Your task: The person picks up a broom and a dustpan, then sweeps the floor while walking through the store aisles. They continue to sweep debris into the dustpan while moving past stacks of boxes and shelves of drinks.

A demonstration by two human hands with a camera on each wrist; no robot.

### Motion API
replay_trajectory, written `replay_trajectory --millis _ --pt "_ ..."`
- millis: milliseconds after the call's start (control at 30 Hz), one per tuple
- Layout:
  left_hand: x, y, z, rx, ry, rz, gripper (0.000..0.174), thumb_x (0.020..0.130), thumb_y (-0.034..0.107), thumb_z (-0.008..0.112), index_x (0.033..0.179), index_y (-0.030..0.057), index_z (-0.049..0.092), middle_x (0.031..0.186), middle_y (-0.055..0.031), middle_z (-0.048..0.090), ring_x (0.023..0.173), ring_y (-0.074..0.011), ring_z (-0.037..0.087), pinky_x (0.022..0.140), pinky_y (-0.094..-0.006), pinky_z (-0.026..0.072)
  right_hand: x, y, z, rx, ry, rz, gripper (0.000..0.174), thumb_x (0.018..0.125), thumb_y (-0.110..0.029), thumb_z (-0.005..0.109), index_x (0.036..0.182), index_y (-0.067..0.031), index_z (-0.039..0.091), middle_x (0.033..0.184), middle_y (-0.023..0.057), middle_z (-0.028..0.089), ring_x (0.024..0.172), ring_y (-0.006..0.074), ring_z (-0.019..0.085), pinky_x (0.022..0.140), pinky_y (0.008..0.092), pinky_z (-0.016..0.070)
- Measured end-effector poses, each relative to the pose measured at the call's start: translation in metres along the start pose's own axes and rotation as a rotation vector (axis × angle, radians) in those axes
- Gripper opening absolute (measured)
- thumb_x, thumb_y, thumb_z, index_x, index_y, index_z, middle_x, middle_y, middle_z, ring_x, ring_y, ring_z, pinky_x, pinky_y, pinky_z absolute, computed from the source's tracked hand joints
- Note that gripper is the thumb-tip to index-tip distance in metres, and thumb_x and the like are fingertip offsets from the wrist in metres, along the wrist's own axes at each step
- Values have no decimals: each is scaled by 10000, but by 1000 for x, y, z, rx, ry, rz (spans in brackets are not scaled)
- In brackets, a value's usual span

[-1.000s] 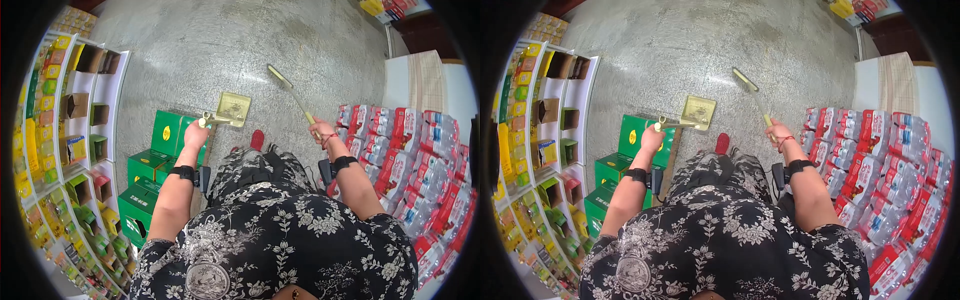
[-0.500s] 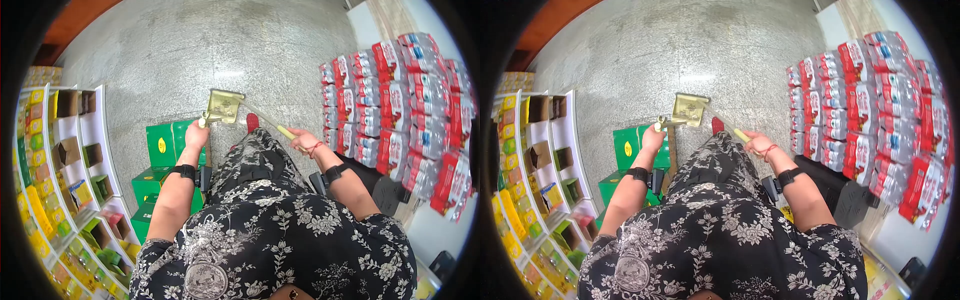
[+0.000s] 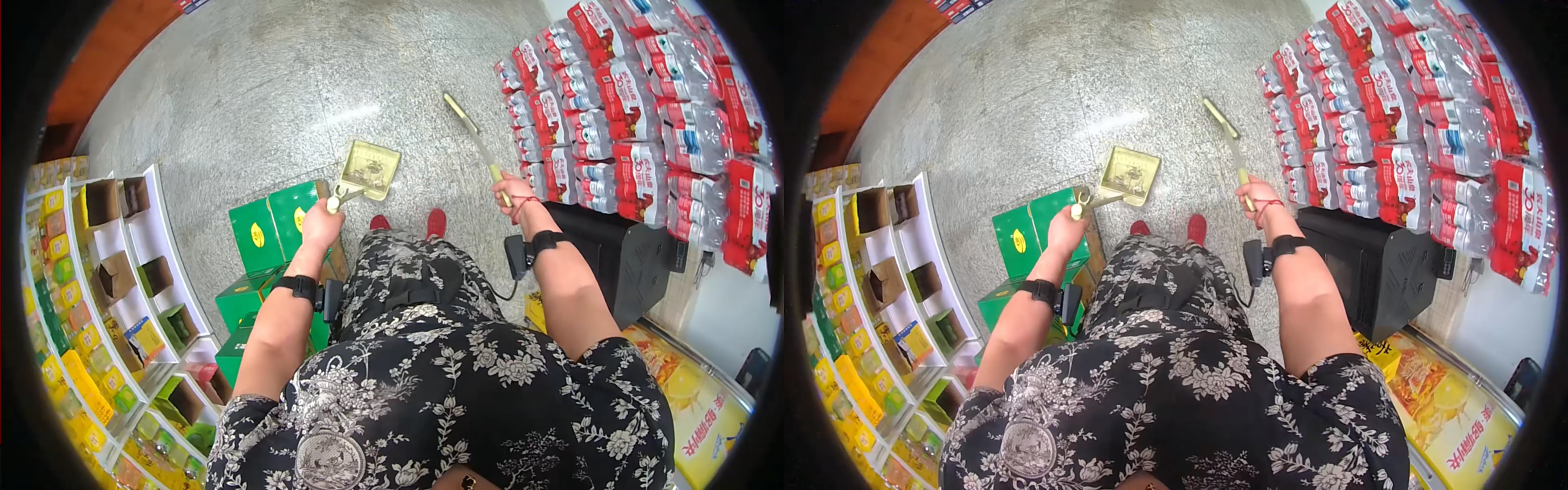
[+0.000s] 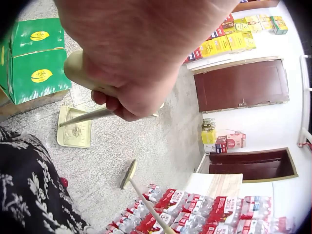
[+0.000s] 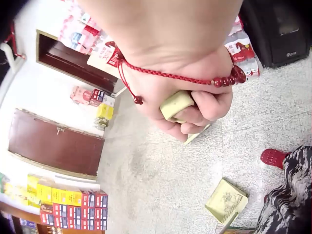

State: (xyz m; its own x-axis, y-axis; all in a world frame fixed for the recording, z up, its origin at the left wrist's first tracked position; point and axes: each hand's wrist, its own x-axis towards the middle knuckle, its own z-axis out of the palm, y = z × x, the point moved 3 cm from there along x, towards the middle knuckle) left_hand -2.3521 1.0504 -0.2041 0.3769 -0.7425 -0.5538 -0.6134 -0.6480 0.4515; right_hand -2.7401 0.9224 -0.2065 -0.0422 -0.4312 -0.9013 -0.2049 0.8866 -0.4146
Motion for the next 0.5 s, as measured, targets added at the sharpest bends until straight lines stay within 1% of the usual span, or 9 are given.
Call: replay_trajectory --millis 33,67,133,167,233,267,333,367,500 --pt "-5 0 5 3 -7 12 290 688 191 600 936 42 596 887 -199 629 877 -352 591 781 -408 457 8 10 -2 -25 -17 42 432 695 -41 572 1098 -163 476 596 -13 441 420 96 386 350 257 274" --pt "-11 0 11 6 -16 25 287 684 191 601 931 45 596 882 -200 628 874 -351 592 779 -408 458 11 25 -3 -18 -17 48 432 695 -41 572 1098 -163 476 596 -13 441 420 96 386 350 257 274" --pt "-22 3 23 2 -31 20 286 684 191 601 930 46 597 879 -200 629 872 -349 594 778 -407 459 4 57 1 -85 -138 18 509 679 -7 568 1153 -179 500 599 -9 435 436 102 400 357 263 283" --pt "-27 5 29 -10 -37 16 285 684 192 602 929 47 598 876 -199 629 870 -347 595 777 -407 460 -3 75 0 -80 -136 19 509 679 -7 568 1153 -179 500 599 -9 435 436 102 400 357 263 283" --pt "-34 10 42 12 -35 28 293 683 193 604 940 51 600 879 -197 631 872 -343 597 779 -404 461 -19 102 -7 -210 -151 -125 620 662 19 565 1246 -171 477 595 -12 430 446 95 406 359 257 275" --pt "-37 14 48 34 -33 36 302 683 194 606 950 54 603 881 -194 632 874 -339 599 780 -402 462 -28 105 -17 -205 -150 -129 620 662 19 565 1246 -171 477 595 -12 430 446 95 406 359 257 275" --pt "-44 25 62 27 -24 29 310 683 196 609 960 56 604 886 -193 633 878 -336 600 785 -400 463 -53 104 -39 -239 -314 15 705 688 -17 571 1344 -179 373 579 -29 444 423 65 389 345 240 275" --pt "-49 32 70 19 -20 17 319 683 197 612 970 58 606 891 -193 634 881 -332 601 789 -398 463 -65 99 -53 -156 -351 124 756 680 -14 581 1372 -187 331 588 -26 447 434 69 403 343 244 279" --pt "-71 64 102 105 -17 14 318 689 202 609 973 59 607 901 -193 635 884 -331 601 801 -397 462 -54 130 -115 -105 -442 66 741 684 -28 591 1366 -173 342 659 -5 483 428 69 393 329 255 264"
